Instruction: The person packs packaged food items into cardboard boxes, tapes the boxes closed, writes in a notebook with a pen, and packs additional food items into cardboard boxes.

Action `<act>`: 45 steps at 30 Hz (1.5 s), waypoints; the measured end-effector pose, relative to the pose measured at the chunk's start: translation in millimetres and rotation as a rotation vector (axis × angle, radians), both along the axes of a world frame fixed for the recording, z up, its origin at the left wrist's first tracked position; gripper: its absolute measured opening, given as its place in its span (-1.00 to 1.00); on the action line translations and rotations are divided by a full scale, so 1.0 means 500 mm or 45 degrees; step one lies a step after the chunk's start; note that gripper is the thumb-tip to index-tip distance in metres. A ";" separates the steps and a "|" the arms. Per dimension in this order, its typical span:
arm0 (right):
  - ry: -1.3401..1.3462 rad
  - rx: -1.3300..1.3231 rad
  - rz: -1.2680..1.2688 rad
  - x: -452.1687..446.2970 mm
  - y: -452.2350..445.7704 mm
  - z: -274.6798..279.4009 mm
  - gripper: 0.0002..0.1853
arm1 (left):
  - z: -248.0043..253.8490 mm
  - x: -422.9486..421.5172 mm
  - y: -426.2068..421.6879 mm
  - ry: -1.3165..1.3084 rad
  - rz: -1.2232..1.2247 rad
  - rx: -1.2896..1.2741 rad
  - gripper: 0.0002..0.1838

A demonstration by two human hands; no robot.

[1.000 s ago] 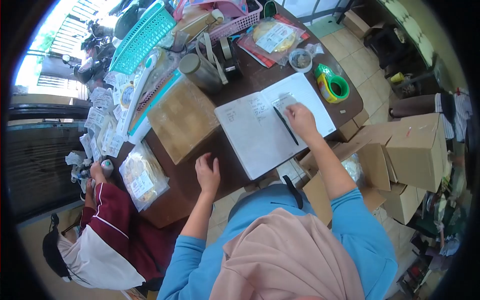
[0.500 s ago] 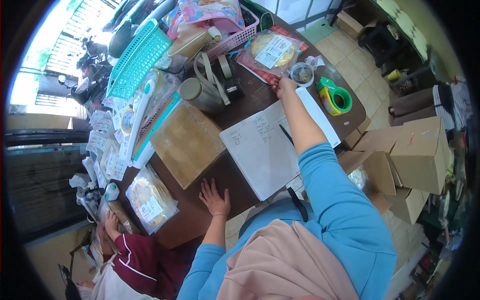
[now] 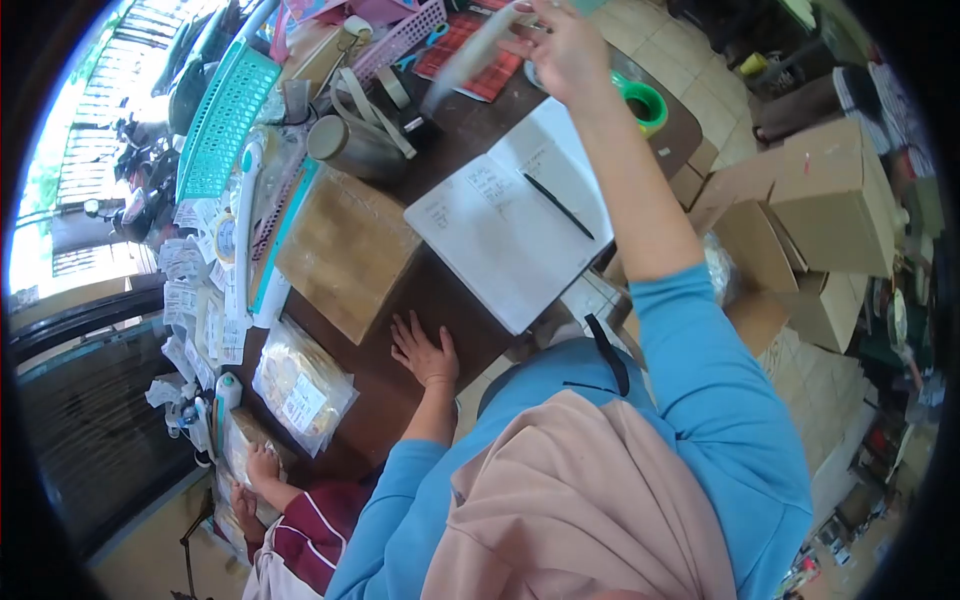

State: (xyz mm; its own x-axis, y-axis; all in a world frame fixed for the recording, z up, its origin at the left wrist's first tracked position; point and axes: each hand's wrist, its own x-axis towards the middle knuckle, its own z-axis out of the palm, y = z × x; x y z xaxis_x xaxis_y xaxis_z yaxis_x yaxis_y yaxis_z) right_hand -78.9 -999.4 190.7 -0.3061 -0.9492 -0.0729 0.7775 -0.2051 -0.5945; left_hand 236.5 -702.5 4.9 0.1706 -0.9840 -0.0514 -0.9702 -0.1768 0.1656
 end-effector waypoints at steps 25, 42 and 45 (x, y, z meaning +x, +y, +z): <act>-0.226 0.110 0.213 0.043 0.842 -0.020 -0.84 | -0.012 0.026 -0.001 0.182 -0.318 -0.052 -0.40; -0.443 -0.158 0.229 0.087 0.969 -0.043 -0.90 | 0.195 -0.167 0.151 2.697 -0.178 1.166 -0.32; -0.329 -0.222 0.266 0.078 0.976 -0.069 -0.89 | 0.205 -0.158 0.129 2.914 -0.307 1.440 -0.32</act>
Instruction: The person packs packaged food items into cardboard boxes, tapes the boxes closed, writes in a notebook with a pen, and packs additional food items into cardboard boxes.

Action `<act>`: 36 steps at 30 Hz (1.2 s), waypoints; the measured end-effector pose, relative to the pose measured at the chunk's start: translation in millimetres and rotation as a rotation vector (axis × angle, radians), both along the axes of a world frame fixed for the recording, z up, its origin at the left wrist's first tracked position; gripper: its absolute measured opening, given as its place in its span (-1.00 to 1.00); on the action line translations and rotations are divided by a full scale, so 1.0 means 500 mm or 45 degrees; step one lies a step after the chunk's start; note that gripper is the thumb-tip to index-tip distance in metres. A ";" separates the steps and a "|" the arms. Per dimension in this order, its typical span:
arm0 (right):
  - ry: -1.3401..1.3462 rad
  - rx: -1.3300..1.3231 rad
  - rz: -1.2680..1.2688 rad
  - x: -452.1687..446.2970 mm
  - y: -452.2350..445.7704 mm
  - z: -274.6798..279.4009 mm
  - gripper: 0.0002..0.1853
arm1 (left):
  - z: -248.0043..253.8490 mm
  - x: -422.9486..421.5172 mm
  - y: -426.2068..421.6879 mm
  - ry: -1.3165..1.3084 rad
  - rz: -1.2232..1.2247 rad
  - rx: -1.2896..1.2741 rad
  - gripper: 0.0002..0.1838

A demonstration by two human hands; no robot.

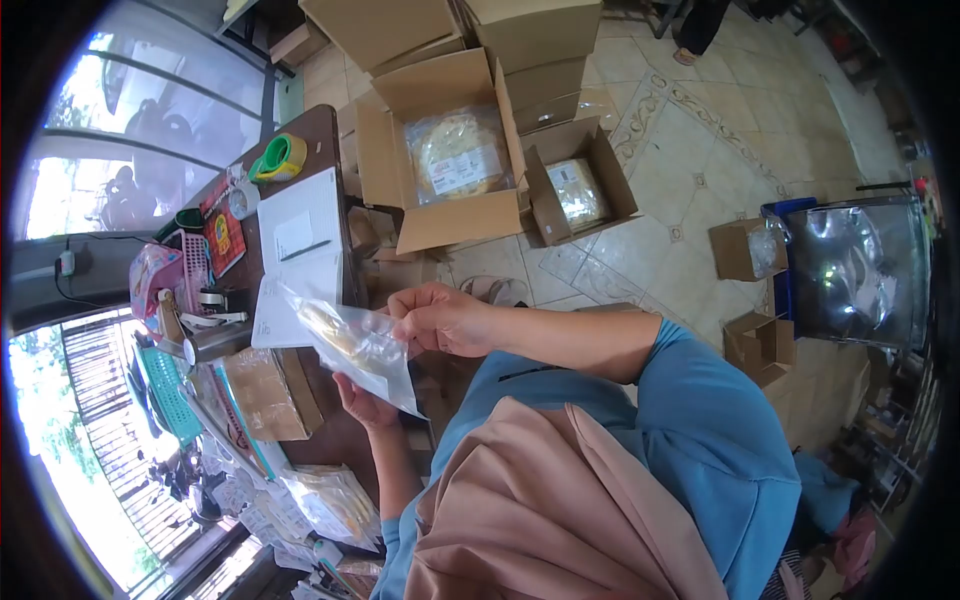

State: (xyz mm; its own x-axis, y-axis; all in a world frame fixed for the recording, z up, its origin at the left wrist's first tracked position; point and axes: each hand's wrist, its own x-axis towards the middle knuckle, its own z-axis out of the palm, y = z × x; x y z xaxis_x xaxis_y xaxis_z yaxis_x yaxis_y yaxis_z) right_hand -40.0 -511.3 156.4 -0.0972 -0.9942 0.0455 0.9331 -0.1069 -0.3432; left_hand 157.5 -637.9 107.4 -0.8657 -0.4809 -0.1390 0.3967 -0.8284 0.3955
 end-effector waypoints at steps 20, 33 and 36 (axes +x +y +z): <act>0.650 0.548 0.283 -0.037 -0.023 -0.048 -0.46 | 0.029 0.034 0.015 -0.610 0.000 -0.200 -0.41; 0.619 0.749 0.019 -0.111 -0.327 -0.028 -0.56 | -0.043 0.141 -0.007 -1.017 0.459 0.004 -0.47; 0.652 0.688 0.024 -0.123 -0.455 -0.055 -0.56 | -0.073 0.166 0.022 -1.163 0.521 0.081 -0.49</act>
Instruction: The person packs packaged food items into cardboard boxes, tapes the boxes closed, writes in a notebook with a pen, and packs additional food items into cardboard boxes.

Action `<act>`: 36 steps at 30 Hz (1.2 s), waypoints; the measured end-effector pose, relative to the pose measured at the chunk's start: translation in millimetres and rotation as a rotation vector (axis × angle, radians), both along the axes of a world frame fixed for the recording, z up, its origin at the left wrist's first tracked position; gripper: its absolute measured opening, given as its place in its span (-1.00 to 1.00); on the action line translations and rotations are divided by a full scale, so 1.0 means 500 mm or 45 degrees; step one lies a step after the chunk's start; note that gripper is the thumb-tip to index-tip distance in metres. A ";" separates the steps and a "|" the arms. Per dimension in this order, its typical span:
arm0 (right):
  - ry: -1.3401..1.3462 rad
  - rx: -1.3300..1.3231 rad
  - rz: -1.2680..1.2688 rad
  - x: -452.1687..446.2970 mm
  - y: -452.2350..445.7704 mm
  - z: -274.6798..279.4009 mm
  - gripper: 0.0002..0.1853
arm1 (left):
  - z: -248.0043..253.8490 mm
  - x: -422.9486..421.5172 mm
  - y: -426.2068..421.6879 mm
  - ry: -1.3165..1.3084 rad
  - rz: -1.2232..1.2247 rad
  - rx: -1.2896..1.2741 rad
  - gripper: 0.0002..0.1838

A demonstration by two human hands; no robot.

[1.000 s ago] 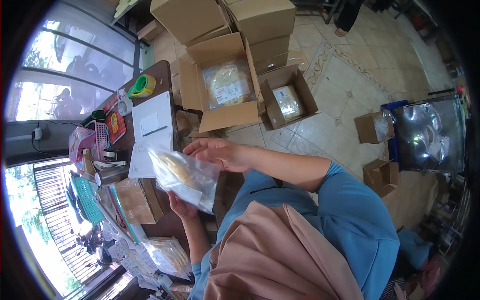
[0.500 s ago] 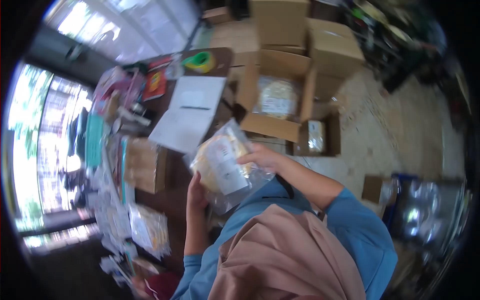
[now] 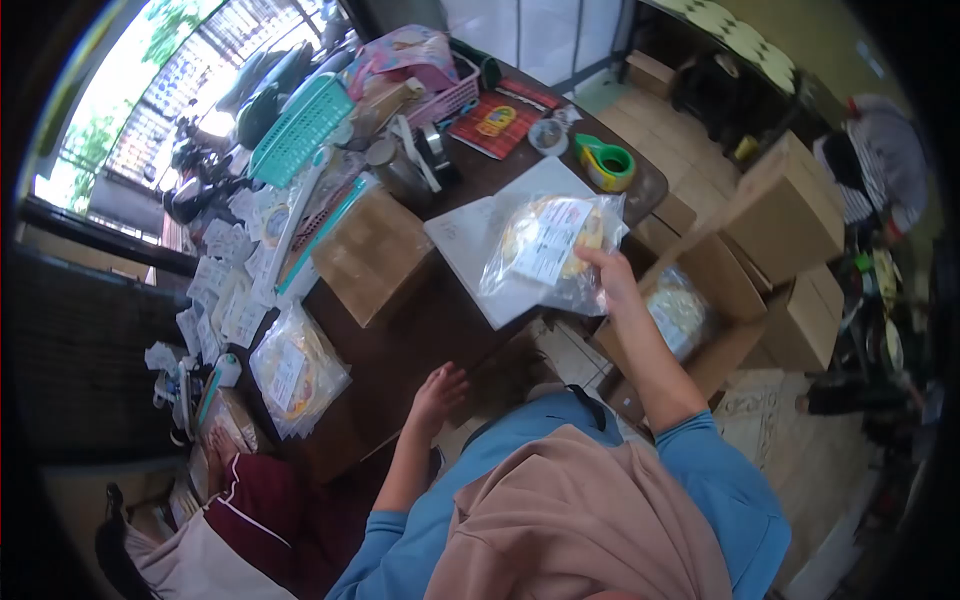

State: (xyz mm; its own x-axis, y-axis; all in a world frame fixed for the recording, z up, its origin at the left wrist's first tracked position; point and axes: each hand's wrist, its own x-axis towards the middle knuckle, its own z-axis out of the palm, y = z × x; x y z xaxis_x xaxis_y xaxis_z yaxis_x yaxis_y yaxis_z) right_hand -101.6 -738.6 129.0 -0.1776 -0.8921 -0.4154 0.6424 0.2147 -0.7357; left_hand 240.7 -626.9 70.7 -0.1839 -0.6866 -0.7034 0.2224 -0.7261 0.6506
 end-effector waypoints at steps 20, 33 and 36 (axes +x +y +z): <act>-0.105 -0.043 0.029 0.069 -0.593 -0.126 -0.61 | -0.028 0.025 0.156 -0.190 0.669 0.320 -0.49; 0.389 0.352 0.011 0.088 -0.608 -0.233 -0.90 | -0.039 0.022 0.200 -0.204 0.792 0.422 -0.48; 0.577 0.395 0.080 0.076 -0.592 -0.202 -0.89 | -0.047 0.021 0.207 -0.206 0.799 0.398 -0.48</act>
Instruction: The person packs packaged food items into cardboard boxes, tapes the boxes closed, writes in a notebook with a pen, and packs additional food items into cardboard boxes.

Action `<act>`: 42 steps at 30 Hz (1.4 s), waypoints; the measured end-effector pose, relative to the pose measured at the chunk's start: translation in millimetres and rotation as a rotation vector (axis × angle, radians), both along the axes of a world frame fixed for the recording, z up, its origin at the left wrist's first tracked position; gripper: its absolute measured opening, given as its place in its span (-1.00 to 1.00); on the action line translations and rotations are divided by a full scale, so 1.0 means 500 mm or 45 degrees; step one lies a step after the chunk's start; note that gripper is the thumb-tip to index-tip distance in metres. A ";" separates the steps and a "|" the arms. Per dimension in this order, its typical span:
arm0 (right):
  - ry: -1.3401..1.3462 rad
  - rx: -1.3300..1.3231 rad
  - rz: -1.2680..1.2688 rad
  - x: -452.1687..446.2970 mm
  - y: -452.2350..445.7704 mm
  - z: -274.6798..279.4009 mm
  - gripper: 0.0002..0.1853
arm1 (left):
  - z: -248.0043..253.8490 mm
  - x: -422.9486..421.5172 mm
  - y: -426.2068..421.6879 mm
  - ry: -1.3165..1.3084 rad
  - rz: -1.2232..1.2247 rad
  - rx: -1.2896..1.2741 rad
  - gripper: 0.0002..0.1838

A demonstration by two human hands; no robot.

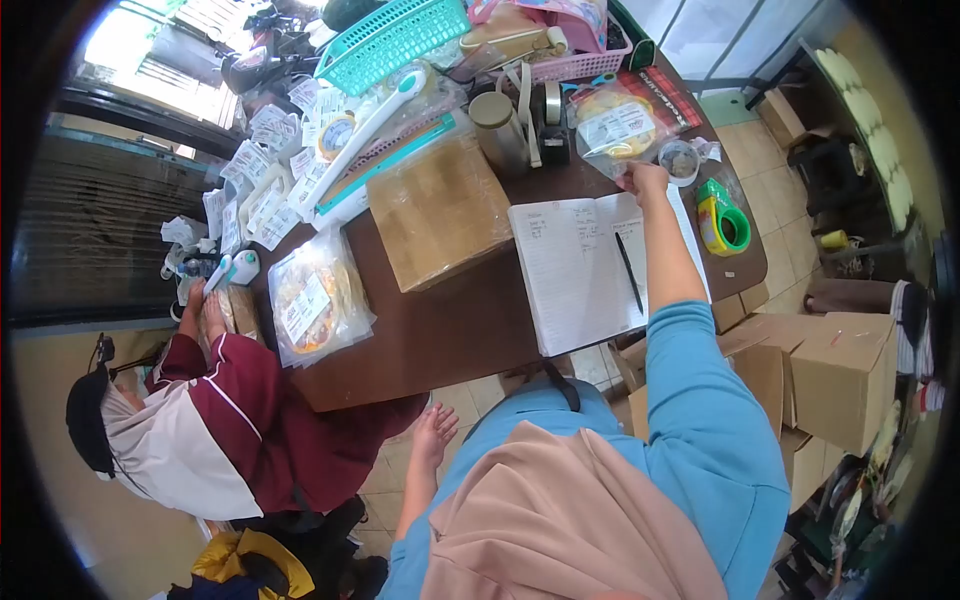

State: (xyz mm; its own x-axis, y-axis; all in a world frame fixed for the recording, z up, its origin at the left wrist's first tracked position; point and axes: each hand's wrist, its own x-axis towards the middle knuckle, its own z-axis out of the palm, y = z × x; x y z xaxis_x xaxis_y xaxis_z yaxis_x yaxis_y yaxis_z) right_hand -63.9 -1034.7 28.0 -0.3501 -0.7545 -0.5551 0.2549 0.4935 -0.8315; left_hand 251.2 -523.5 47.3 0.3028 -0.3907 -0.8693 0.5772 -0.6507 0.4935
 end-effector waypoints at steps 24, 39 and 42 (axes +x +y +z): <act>2.132 -0.439 1.122 -0.348 -0.183 -0.125 -0.33 | -0.025 -0.026 0.018 -0.037 -0.065 0.158 -0.46; 0.307 -1.831 1.617 -0.039 0.272 0.645 -0.58 | 0.039 0.142 -0.081 -0.791 0.068 -0.431 -0.75; 0.079 -2.056 1.905 0.017 0.439 0.729 -0.60 | 0.077 0.167 -0.106 -0.686 -0.012 -0.413 -0.76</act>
